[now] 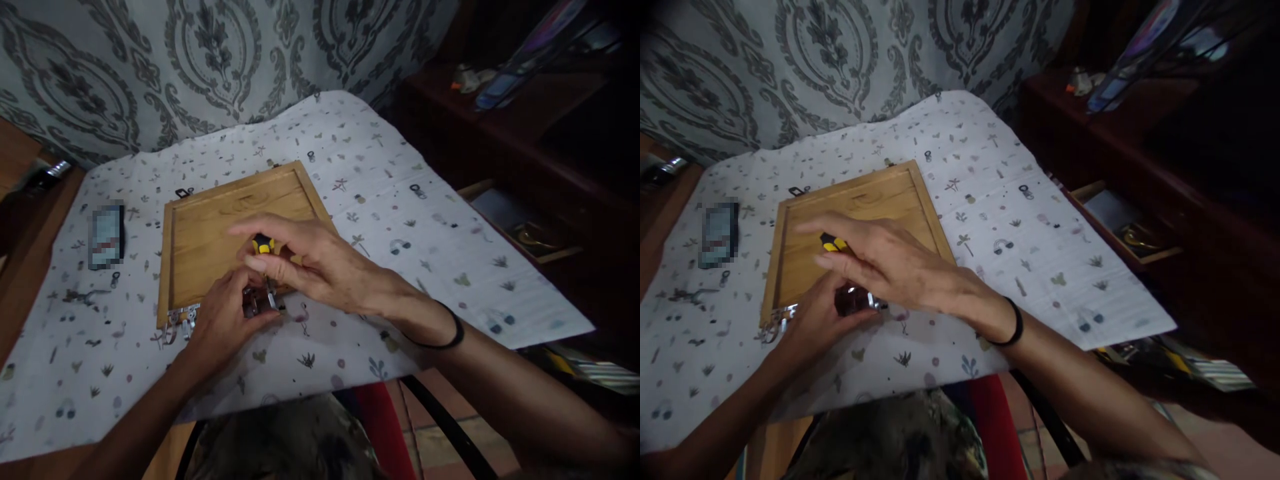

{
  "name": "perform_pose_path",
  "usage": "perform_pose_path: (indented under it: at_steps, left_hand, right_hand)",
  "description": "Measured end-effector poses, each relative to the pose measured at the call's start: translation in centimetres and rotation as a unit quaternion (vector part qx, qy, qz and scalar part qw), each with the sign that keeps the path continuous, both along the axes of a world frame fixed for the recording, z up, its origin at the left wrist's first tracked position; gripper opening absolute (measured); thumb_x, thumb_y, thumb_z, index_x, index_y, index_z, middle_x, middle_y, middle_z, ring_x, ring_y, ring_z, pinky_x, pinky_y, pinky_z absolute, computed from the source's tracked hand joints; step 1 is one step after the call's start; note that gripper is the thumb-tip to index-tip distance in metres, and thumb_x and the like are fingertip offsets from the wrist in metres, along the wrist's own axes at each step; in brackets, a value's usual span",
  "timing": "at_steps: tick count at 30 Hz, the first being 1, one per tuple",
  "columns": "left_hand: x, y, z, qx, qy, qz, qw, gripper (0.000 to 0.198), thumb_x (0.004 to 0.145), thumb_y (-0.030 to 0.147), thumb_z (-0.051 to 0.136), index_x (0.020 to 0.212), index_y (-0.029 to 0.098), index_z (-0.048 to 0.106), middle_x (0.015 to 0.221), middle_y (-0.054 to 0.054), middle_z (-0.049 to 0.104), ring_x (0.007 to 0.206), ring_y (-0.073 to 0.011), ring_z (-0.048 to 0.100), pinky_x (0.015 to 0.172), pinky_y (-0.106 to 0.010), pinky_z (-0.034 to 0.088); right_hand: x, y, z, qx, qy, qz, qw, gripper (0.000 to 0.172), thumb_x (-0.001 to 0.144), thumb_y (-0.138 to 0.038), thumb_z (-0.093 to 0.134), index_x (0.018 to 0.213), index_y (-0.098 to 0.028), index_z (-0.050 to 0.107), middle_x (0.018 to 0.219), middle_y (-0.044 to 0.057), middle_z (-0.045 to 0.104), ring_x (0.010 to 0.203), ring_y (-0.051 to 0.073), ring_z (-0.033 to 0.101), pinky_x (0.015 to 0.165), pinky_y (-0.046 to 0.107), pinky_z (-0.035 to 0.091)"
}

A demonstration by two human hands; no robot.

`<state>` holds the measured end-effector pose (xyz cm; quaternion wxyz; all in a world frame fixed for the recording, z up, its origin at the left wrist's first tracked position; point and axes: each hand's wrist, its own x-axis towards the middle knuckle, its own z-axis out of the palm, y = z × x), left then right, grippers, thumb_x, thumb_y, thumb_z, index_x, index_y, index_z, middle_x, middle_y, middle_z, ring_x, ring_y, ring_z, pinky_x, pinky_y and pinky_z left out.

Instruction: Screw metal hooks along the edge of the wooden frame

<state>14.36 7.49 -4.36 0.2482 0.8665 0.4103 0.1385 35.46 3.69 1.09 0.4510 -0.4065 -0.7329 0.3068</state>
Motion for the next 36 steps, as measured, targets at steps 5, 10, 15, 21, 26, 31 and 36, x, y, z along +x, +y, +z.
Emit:
perform_pose_path:
  at_steps: [5,10,15,21,26,31,36]
  left_hand:
    - [0.2,0.0,-0.1,0.001,0.003,-0.006,1.0,0.036,0.078,0.046,0.079,0.102,0.024,0.062,0.098,-0.007,0.072,0.091,-0.0328,0.068,0.079,-0.049,0.056]
    - [0.2,0.1,-0.1,0.011,0.009,-0.01,1.0,0.042,0.08,0.046,0.078,0.112,0.024,0.062,0.107,-0.011,0.072,0.099,-0.0371,0.068,0.083,-0.054,0.056]
    - [-0.1,0.1,0.1,0.013,0.008,-0.032,0.999,0.041,0.082,0.042,0.077,0.114,0.022,0.061,0.106,-0.009,0.073,0.096,-0.0339,0.069,0.082,-0.051,0.055]
    - [0.0,0.2,0.2,0.031,0.001,-0.068,0.997,0.039,0.082,0.032,0.077,0.117,0.023,0.064,0.114,-0.008,0.073,0.104,-0.0325,0.068,0.091,-0.052,0.055]
    - [0.1,0.4,0.3,0.038,-0.001,-0.082,0.996,0.03,0.081,0.028,0.079,0.108,0.023,0.069,0.115,-0.006,0.073,0.112,-0.0326,0.066,0.095,-0.051,0.055]
    - [0.4,0.5,0.8,0.021,0.008,-0.067,0.997,0.023,0.079,0.028,0.08,0.101,0.025,0.073,0.109,-0.004,0.074,0.108,-0.0314,0.068,0.092,-0.05,0.057]
    - [0.4,0.8,0.9,-0.015,-0.01,-0.073,0.997,0.027,0.078,0.025,0.081,0.104,0.028,0.074,0.114,-0.003,0.074,0.11,-0.0307,0.067,0.092,-0.049,0.057]
  right_hand:
    - [-1.0,-0.1,0.0,0.025,0.005,-0.024,0.999,0.023,0.102,-0.042,0.056,0.096,-0.021,0.065,0.084,-0.001,0.07,0.069,0.012,0.061,0.063,0.024,0.046]
    - [-1.5,0.4,0.0,0.03,0.008,-0.012,0.999,0.026,0.101,-0.043,0.057,0.092,-0.019,0.064,0.082,-0.001,0.067,0.069,0.011,0.059,0.064,0.024,0.044]
    - [-0.5,0.0,0.6,-0.012,0.012,0.034,0.999,0.019,0.103,-0.037,0.055,0.109,-0.021,0.063,0.097,0.0,0.071,0.077,0.011,0.063,0.068,0.022,0.046]
    - [-0.4,-0.3,0.9,-0.01,-0.03,0.028,0.999,0.021,0.105,-0.035,0.051,0.11,-0.019,0.063,0.108,0.005,0.072,0.091,0.013,0.066,0.075,0.023,0.047]
    - [-0.5,0.0,0.5,0.005,-0.023,0.019,1.0,0.023,0.105,-0.036,0.052,0.109,-0.016,0.062,0.103,0.006,0.071,0.086,0.013,0.065,0.073,0.023,0.046]
    - [-0.6,0.0,0.5,-0.011,-0.012,0.021,1.0,0.018,0.104,-0.034,0.053,0.106,-0.019,0.063,0.098,0.003,0.07,0.083,0.013,0.062,0.074,0.024,0.045]
    - [-0.9,-0.2,0.8,-0.032,-0.006,0.031,0.999,0.016,0.103,-0.036,0.054,0.105,-0.022,0.062,0.092,-0.001,0.067,0.078,0.012,0.059,0.072,0.022,0.045]
